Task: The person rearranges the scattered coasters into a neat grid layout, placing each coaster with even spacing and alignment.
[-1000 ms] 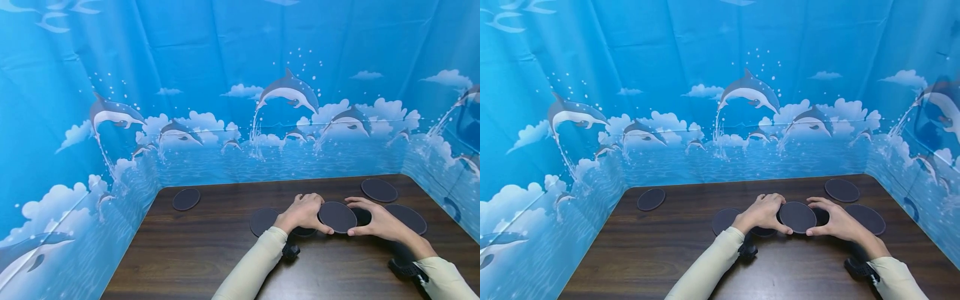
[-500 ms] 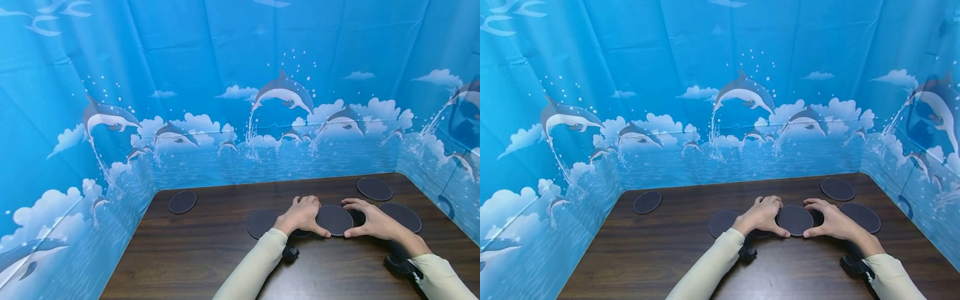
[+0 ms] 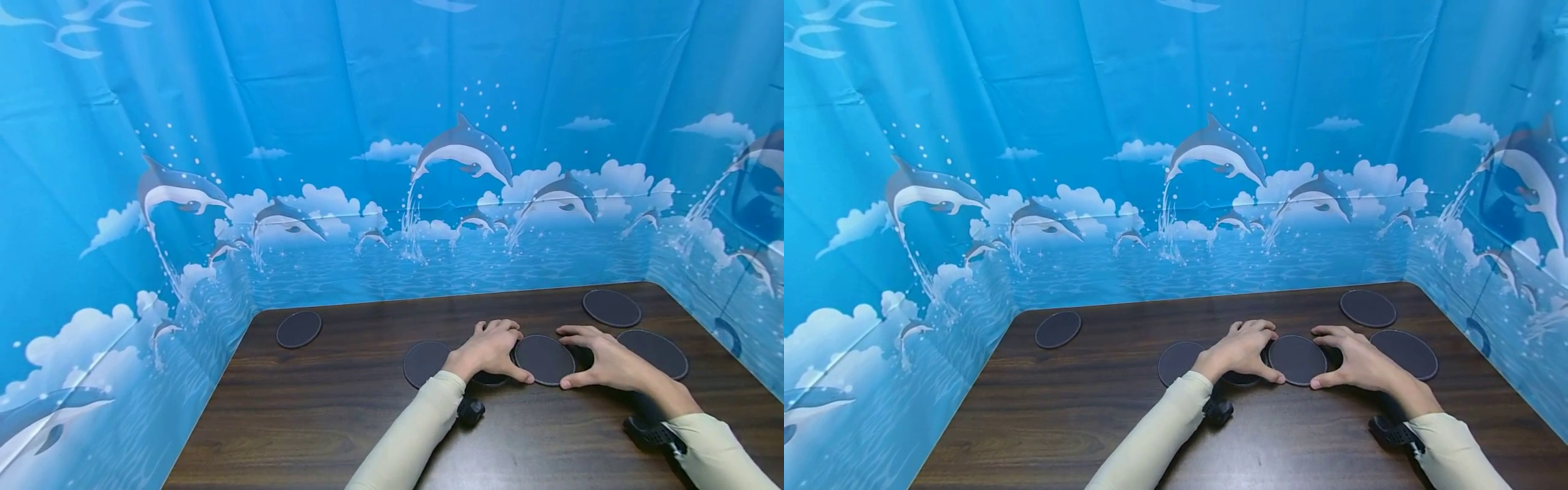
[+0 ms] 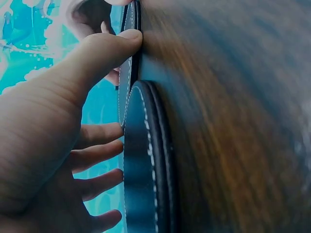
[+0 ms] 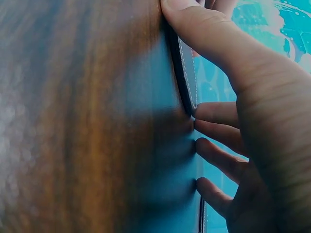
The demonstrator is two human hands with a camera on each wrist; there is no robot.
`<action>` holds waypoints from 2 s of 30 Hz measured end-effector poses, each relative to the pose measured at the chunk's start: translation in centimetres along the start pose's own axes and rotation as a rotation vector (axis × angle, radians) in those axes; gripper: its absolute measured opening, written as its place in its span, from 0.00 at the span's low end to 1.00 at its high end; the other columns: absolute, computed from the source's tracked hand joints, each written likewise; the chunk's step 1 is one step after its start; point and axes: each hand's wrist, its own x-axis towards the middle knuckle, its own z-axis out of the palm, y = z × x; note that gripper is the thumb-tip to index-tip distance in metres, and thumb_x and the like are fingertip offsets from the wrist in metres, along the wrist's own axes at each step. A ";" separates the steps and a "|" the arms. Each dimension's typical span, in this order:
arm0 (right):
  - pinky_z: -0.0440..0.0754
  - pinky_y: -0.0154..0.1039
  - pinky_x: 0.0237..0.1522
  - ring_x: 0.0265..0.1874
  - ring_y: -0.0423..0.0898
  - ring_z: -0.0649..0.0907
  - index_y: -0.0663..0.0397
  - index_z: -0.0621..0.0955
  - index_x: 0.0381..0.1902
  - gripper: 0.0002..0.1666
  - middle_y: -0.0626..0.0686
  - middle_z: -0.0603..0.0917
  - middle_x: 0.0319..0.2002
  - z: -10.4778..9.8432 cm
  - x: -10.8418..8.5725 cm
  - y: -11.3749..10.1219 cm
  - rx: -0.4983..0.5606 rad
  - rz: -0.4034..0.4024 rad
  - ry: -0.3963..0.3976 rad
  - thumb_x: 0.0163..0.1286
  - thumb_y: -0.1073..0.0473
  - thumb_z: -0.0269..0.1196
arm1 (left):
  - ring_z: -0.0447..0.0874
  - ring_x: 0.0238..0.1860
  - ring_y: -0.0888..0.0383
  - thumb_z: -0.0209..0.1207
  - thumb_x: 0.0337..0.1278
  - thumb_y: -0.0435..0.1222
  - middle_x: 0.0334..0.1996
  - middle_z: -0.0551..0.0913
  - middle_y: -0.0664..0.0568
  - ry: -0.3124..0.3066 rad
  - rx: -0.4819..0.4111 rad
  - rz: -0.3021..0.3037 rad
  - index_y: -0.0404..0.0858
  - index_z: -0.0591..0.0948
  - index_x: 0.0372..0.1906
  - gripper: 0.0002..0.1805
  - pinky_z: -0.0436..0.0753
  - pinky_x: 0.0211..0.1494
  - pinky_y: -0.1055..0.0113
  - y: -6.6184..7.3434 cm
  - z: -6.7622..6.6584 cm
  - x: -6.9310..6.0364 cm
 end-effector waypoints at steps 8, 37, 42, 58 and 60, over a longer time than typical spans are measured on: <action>0.62 0.79 0.53 0.66 0.71 0.66 0.61 0.80 0.63 0.51 0.63 0.71 0.68 0.0 0.1 0.1 -0.014 -0.019 -0.003 0.51 0.33 0.78 | 0.61 0.72 0.58 0.65 0.50 0.70 0.72 0.64 0.62 -0.001 -0.006 -0.005 0.54 0.75 0.69 0.43 0.60 0.71 0.53 0.0 -0.2 -0.1; 0.69 0.75 0.52 0.66 0.72 0.67 0.62 0.76 0.68 0.48 0.65 0.70 0.69 -1.4 1.2 -1.7 0.079 -0.061 0.027 0.57 0.42 0.78 | 0.56 0.76 0.57 0.58 0.65 0.64 0.76 0.60 0.57 0.126 0.042 -0.024 0.46 0.65 0.78 0.44 0.55 0.75 0.47 -1.7 -2.9 -3.7; 0.66 0.78 0.52 0.68 0.72 0.64 0.61 0.75 0.69 0.49 0.65 0.67 0.70 -1.3 2.3 -2.6 0.097 -0.065 0.029 0.57 0.42 0.78 | 0.55 0.76 0.55 0.57 0.68 0.62 0.77 0.60 0.55 0.141 0.039 -0.059 0.45 0.65 0.78 0.42 0.54 0.75 0.46 -3.3 -3.5 -5.0; 0.67 0.77 0.54 0.68 0.70 0.66 0.59 0.76 0.69 0.48 0.63 0.69 0.70 1.4 6.6 -5.7 0.112 -0.154 0.012 0.58 0.41 0.77 | 0.58 0.75 0.50 0.61 0.67 0.58 0.76 0.63 0.50 0.206 -0.025 -0.204 0.42 0.65 0.78 0.42 0.55 0.74 0.42 -9.5 -3.9 -9.5; 0.67 0.76 0.54 0.68 0.69 0.66 0.60 0.76 0.69 0.48 0.63 0.69 0.70 1.9 7.1 -6.1 0.110 -0.164 0.012 0.57 0.41 0.78 | 0.58 0.75 0.50 0.62 0.67 0.57 0.76 0.63 0.50 0.216 -0.043 -0.222 0.42 0.65 0.78 0.42 0.56 0.74 0.42 -10.1 -4.1 -9.9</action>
